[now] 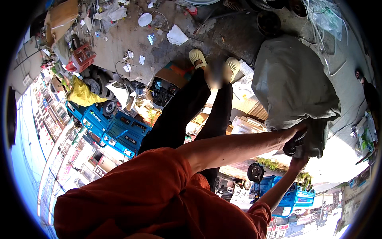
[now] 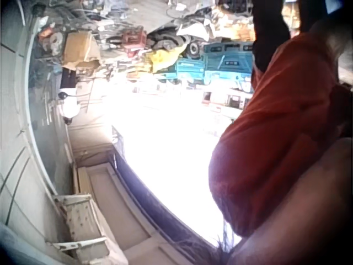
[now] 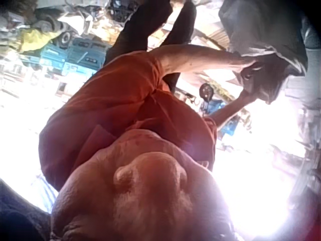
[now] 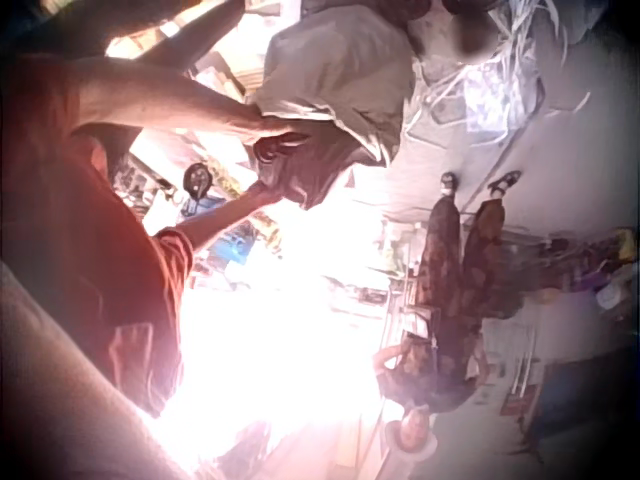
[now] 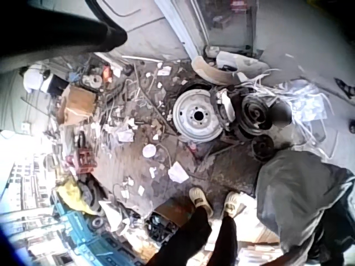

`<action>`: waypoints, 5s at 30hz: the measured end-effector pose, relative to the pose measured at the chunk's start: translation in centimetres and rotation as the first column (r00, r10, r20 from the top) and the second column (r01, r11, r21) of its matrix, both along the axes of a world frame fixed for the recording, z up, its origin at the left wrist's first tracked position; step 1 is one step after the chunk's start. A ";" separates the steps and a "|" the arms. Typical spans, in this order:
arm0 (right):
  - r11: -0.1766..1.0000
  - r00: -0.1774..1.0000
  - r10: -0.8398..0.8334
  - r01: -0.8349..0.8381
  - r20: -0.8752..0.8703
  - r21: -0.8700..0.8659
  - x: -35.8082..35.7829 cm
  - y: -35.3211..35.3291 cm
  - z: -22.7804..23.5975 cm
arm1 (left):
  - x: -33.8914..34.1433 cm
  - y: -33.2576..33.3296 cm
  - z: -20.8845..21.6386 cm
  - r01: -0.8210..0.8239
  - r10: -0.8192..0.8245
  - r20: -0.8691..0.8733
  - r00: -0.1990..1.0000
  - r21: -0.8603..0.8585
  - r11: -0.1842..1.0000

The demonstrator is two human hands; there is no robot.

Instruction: The person handles various discarded metal and plastic parts, picking them up from the ground and placing them into a bag or container.

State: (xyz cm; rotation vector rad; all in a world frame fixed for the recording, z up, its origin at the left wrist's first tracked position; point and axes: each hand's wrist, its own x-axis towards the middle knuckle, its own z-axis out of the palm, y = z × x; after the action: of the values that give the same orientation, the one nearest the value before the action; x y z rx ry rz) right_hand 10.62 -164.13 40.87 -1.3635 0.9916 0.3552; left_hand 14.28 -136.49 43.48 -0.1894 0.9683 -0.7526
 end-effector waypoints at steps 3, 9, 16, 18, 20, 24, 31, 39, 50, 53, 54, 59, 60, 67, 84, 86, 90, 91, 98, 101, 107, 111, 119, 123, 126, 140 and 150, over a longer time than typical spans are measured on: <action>0.988 0.992 -0.128 0.129 -0.017 0.080 -3.0 2.9 2.9 | -0.7 -0.2 -1.4 0.003 0.003 -0.082 0.997 0.070 0.998; 0.886 0.965 0.230 -0.261 -0.127 -0.383 -7.4 3.2 3.4 | -2.0 -0.7 -1.4 0.035 -0.020 -0.125 0.992 0.118 0.992; 0.989 0.992 -0.120 0.118 -0.023 -0.089 -3.5 5.0 3.9 | -4.0 0.9 -2.9 -0.321 0.321 -0.041 0.946 0.017 0.947; 0.994 0.996 -0.089 0.089 0.004 -0.065 -2.6 6.0 4.6 | -3.7 2.9 -2.1 -0.310 0.311 0.042 0.950 -0.017 0.951; 0.999 0.999 -0.053 0.053 -0.004 -0.005 -2.4 6.8 5.2 | -4.6 8.7 1.9 0.052 -0.024 0.399 0.917 -0.060 0.997; 0.700 0.817 0.565 -0.548 -0.113 -0.458 -2.7 5.2 6.7 | -9.0 16.8 4.0 0.116 0.076 0.624 0.777 -0.261 0.958; -0.091 0.734 0.561 -0.404 -0.382 -0.910 3.5 12.6 10.8 | -21.8 36.0 -0.7 -0.633 0.584 0.307 0.751 0.086 0.770; -0.377 -0.032 0.889 -0.620 -0.457 -0.688 5.2 34.7 12.2 | -43.0 43.1 -1.0 -0.792 0.845 0.190 0.500 0.496 0.357; -0.261 -0.127 0.945 -0.847 -0.301 -0.463 4.2 44.4 9.4 | -56.4 35.4 5.5 -0.510 0.845 -0.203 0.495 0.719 0.471; -0.441 -0.282 0.844 -0.849 -0.457 -0.292 6.3 43.1 5.4 | -56.5 35.3 5.7 -0.471 0.836 -0.285 0.469 0.720 0.510; -0.450 -0.294 0.842 -0.845 -0.453 -0.289 5.9 45.1 6.0 | -56.4 35.4 5.8 -0.462 0.829 -0.302 0.470 0.717 0.523; -0.120 -0.106 0.884 -0.993 -0.456 -0.001 3.6 56.5 8.9 | -54.9 37.3 7.9 -0.403 0.801 -0.393 0.451 0.711 0.576; -0.126 -0.112 0.886 -0.992 -0.449 -0.001 3.7 58.5 8.6 | -54.9 37.5 7.7 -0.399 0.795 -0.397 0.458 0.707 0.583; -0.003 -0.058 0.915 -0.991 -0.398 0.137 4.4 70.1 11.9 | -51.4 44.5 8.2 -0.361 0.745 -0.416 0.522 0.683 0.635; -0.199 -0.210 0.887 -0.978 -0.411 0.070 3.9 88.4 11.1 | -51.5 53.0 6.3 -0.431 0.782 -0.443 0.438 0.660 0.616; -0.126 -0.149 0.892 -0.989 -0.426 0.083 2.7 90.6 10.7 | -52.8 55.7 5.5 -0.465 0.789 -0.439 0.429 0.642 0.610; -0.199 -0.202 0.843 -0.978 -0.498 0.060 -0.9 95.3 10.2 | -57.1 60.8 2.2 -0.556 0.853 -0.392 0.344 0.647 0.522; -0.232 -0.239 0.820 -0.970 -0.520 0.079 -1.4 96.1 9.8 | -58.1 64.0 2.4 -0.510 0.855 -0.400 0.330 0.686 0.518; -0.334 -0.325 0.824 -0.940 -0.464 0.064 -11.6 110.8 9.9 | -64.2 84.5 4.7 -0.431 0.946 -0.197 0.256 0.853 0.295; -0.383 -0.391 0.801 -0.917 -0.453 0.115 -14.8 115.7 9.8 | -65.5 90.1 5.4 -0.491 0.966 -0.069 0.250 0.851 0.188; -0.453 -0.460 0.781 -0.883 -0.423 0.124 -16.8 122.2 8.5 | -66.6 95.4 2.7 -0.505 0.938 -0.105 0.331 0.820 0.270; -0.463 -0.462 0.762 -0.879 -0.453 0.117 -17.5 126.7 5.3 | -67.3 99.8 2.0 -0.456 0.912 -0.171 0.373 0.822 0.341; -0.535 -0.583 0.726 -0.812 -0.364 0.232 -20.1 139.4 -4.3 | -67.1 112.2 -1.7 -0.383 0.863 -0.170 0.475 0.843 0.377; -0.522 -0.551 0.776 -0.835 -0.307 0.177 -22.8 146.8 -9.3 | -65.2 119.1 -5.6 -0.390 0.825 -0.103 0.555 0.844 0.368; -0.431 -0.485 0.826 -0.872 -0.289 0.231 -26.2 152.7 -12.3 | -63.3 123.4 -9.0 -0.488 0.832 -0.003 0.555 0.809 0.329; -0.757 -0.792 0.573 -0.413 -0.211 -0.507 -41.3 170.7 -39.5 | -60.6 142.1 -24.9 0.121 0.003 -0.123 0.992 0.972 -0.202; -0.316 -0.862 0.420 0.154 -0.284 -0.936 -42.9 174.3 -48.0 | -62.9 154.2 -28.0 0.296 -0.343 -0.523 0.780 0.792 -0.534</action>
State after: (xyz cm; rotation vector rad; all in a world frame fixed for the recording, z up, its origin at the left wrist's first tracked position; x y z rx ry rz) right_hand -32.33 10.20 -7.12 -1.9665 -2.3427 0.1858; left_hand -48.61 17.69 15.45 1.9965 1.3502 -0.1888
